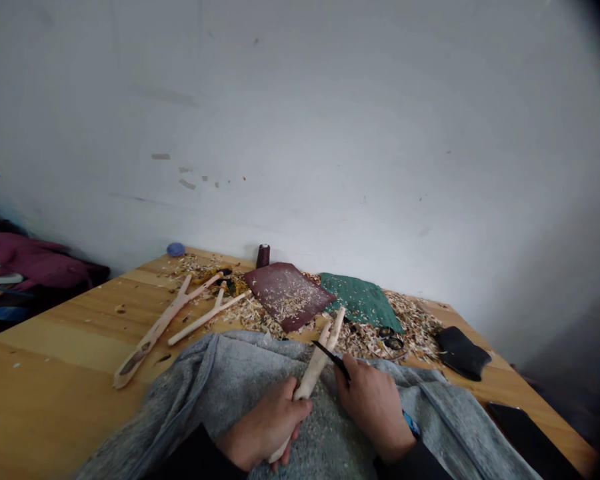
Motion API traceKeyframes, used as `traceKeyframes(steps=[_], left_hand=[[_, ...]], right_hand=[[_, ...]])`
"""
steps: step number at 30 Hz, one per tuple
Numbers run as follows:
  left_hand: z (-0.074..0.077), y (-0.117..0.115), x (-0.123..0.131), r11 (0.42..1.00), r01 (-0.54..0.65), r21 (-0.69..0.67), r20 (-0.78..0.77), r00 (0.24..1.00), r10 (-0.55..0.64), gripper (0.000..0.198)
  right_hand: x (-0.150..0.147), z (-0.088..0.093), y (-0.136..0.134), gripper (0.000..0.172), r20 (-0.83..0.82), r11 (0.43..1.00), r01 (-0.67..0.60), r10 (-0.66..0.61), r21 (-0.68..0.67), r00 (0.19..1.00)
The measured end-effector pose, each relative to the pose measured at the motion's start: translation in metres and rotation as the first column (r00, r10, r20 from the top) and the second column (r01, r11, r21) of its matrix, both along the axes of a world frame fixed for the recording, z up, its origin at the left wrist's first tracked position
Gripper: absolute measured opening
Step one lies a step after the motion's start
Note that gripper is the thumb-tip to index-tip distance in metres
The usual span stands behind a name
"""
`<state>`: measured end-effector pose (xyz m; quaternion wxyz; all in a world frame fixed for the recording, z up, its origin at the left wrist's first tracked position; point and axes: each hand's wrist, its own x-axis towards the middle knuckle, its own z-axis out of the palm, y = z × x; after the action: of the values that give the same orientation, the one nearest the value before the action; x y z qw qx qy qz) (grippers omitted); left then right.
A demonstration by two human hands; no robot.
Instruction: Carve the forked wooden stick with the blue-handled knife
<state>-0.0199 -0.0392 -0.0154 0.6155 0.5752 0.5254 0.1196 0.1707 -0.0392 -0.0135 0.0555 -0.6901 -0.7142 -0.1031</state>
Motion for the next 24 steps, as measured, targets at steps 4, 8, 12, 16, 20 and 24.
traceKeyframes(steps=[4, 8, 12, 16, 20, 24], left_hand=[[0.002, -0.001, 0.0, 1.0, -0.007, -0.007, 0.011, 1.0, 0.007, 0.007], [0.004, -0.001, 0.002, 1.0, -0.008, -0.019, -0.021, 1.0, 0.008, 0.007], [0.0, -0.001, 0.001, 1.0, -0.007, -0.011, -0.002, 1.0, 0.007, 0.005], [-0.001, -0.002, 0.0, 1.0, -0.002, 0.012, 0.0, 1.0, 0.002, 0.006], [-0.003, 0.0, 0.0, 1.0, -0.011, 0.004, -0.002, 1.0, 0.011, 0.004], [-0.007, 0.002, 0.001, 1.0, -0.026, 0.005, 0.017, 1.0, 0.026, 0.007]], right_hand=[[-0.002, -0.005, -0.003, 0.018, -0.028, 0.991, -0.131, 0.13, -0.02, 0.991], [-0.009, -0.007, -0.009, 0.016, -0.065, 0.973, -0.226, 0.223, -0.04, 0.973], [-0.005, -0.004, -0.005, 0.016, -0.055, 0.987, -0.159, 0.158, -0.015, 0.986], [0.002, -0.003, 0.001, 0.023, -0.017, 0.999, -0.022, 0.022, 0.024, 1.0], [-0.002, -0.004, -0.004, 0.019, -0.054, 0.99, -0.142, 0.141, -0.021, 0.989], [-0.01, -0.003, -0.01, 0.016, -0.078, 0.972, -0.227, 0.222, -0.056, 0.972]])
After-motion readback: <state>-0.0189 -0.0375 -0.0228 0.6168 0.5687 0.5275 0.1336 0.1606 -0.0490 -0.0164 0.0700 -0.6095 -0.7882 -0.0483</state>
